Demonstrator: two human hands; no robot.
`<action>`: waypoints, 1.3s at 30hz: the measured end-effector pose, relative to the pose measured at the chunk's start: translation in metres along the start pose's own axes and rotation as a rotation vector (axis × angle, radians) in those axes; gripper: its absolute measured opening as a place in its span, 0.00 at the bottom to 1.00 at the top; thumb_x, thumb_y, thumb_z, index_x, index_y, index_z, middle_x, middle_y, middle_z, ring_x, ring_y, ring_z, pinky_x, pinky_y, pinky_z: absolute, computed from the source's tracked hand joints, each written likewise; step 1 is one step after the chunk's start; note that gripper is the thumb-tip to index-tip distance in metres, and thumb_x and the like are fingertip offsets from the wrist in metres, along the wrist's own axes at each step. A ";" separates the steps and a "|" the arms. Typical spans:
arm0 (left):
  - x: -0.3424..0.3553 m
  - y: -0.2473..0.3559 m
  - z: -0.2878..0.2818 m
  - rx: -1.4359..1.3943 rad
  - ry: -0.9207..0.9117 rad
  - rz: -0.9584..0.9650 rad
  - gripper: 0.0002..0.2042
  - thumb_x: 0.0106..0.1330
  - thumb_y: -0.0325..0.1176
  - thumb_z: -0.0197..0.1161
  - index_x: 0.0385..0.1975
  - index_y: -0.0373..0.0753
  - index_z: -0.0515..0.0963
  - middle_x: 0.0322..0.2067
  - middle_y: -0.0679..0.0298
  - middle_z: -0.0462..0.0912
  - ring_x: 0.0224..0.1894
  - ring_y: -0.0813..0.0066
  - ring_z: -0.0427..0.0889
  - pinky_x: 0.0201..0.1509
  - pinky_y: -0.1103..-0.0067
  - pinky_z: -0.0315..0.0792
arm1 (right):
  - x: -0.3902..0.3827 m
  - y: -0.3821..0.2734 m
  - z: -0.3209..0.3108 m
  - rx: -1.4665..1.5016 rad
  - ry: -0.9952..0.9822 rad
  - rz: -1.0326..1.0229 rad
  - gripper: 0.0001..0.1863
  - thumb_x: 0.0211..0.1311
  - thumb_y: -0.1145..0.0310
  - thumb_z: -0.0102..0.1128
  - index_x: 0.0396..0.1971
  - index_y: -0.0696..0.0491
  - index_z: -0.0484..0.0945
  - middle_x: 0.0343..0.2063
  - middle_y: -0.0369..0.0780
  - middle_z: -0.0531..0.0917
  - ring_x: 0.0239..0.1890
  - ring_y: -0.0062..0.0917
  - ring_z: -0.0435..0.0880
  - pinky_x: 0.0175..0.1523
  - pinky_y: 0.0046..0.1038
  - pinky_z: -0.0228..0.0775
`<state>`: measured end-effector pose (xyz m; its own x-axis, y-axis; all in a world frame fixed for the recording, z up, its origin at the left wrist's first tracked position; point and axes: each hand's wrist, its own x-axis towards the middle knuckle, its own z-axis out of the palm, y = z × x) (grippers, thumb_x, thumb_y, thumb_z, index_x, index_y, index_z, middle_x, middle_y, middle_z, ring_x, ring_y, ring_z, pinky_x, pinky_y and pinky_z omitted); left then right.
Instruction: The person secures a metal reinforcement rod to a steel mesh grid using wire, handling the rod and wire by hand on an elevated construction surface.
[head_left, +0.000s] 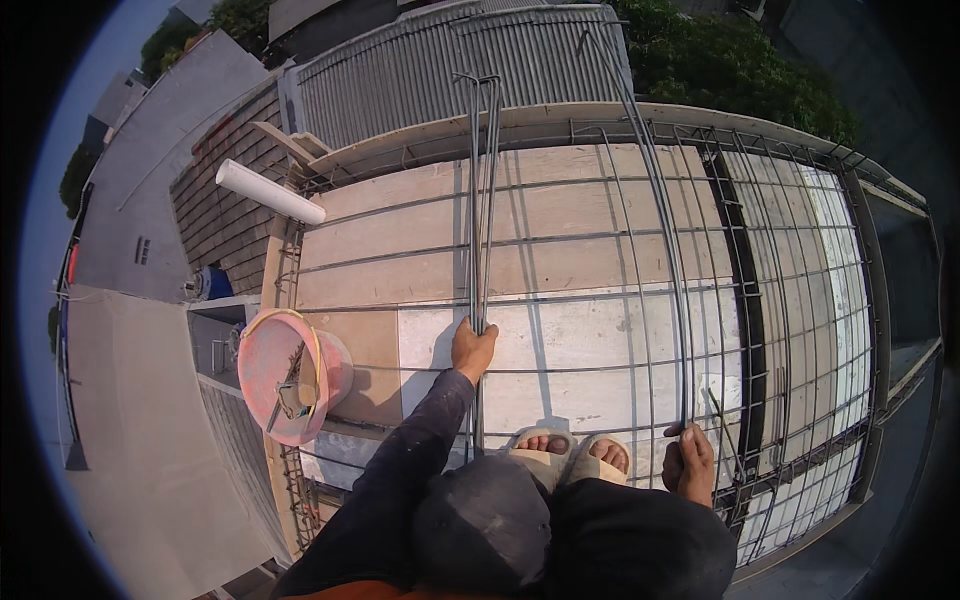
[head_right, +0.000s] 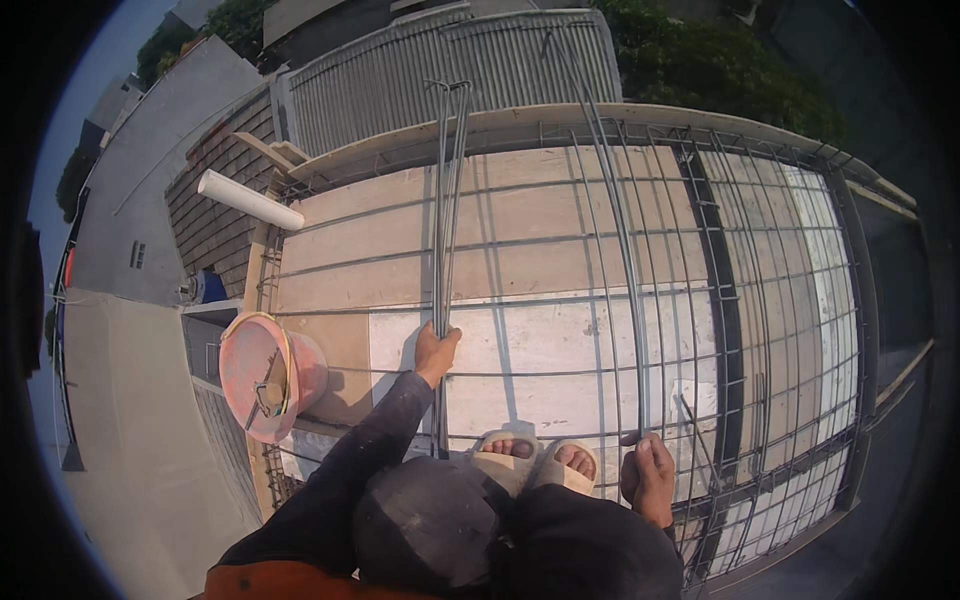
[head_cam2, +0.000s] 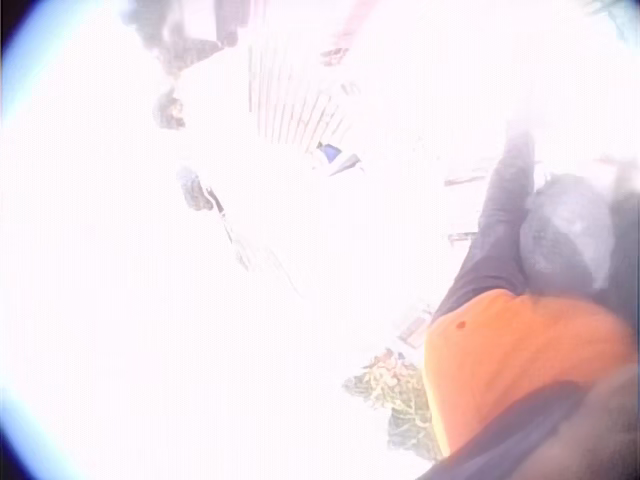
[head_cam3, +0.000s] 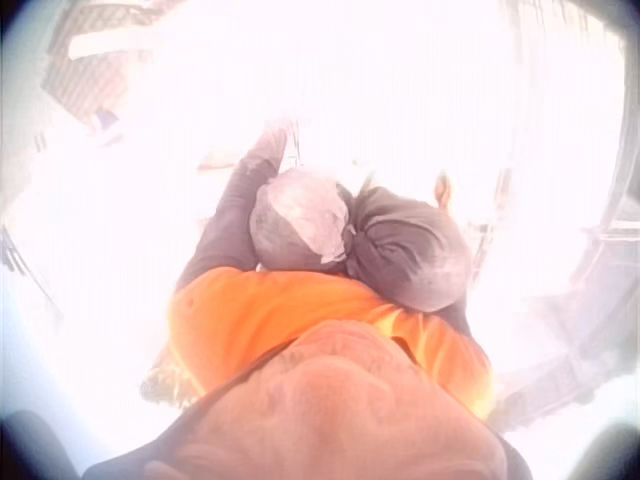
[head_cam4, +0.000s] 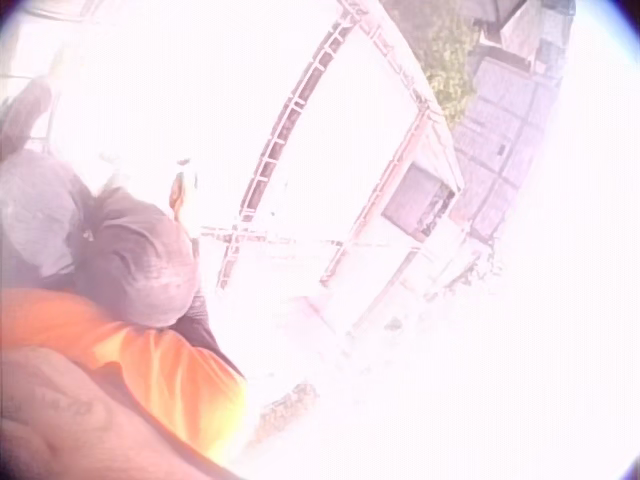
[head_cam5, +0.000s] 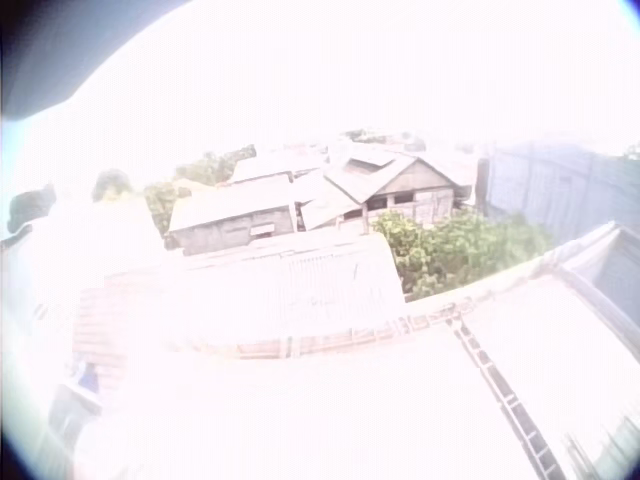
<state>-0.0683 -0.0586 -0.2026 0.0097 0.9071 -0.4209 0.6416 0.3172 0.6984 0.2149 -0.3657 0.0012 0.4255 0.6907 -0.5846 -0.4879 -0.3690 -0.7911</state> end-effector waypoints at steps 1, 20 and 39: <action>-0.001 0.000 -0.001 -0.099 -0.018 -0.054 0.17 0.60 0.41 0.67 0.38 0.31 0.77 0.32 0.49 0.85 0.36 0.54 0.85 0.46 0.64 0.76 | 0.000 -0.001 -0.002 -0.003 0.001 0.017 0.18 0.79 0.52 0.54 0.42 0.54 0.78 0.14 0.24 0.63 0.13 0.08 0.56 0.18 0.19 0.42; -0.118 0.141 -0.131 -0.549 -0.147 -0.118 0.16 0.71 0.43 0.69 0.28 0.46 0.70 0.13 0.76 0.63 0.10 0.85 0.62 0.12 0.82 0.58 | -0.002 -0.071 0.003 -0.146 -0.015 0.000 0.20 0.80 0.52 0.52 0.39 0.57 0.76 0.16 0.26 0.65 0.16 0.09 0.58 0.21 0.19 0.46; -0.282 0.443 -0.352 -0.594 0.212 0.156 0.12 0.71 0.38 0.69 0.30 0.44 0.74 0.16 0.77 0.68 0.14 0.88 0.64 0.16 0.83 0.55 | -0.245 -0.321 0.050 -0.289 0.108 0.154 0.17 0.72 0.60 0.65 0.29 0.50 0.67 0.19 0.39 0.83 0.17 0.12 0.70 0.24 0.19 0.60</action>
<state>-0.0571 -0.0767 0.4291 -0.1220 0.9704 -0.2083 0.1107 0.2218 0.9688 0.2293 -0.3858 0.4076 0.4498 0.5492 -0.7043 -0.3227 -0.6353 -0.7016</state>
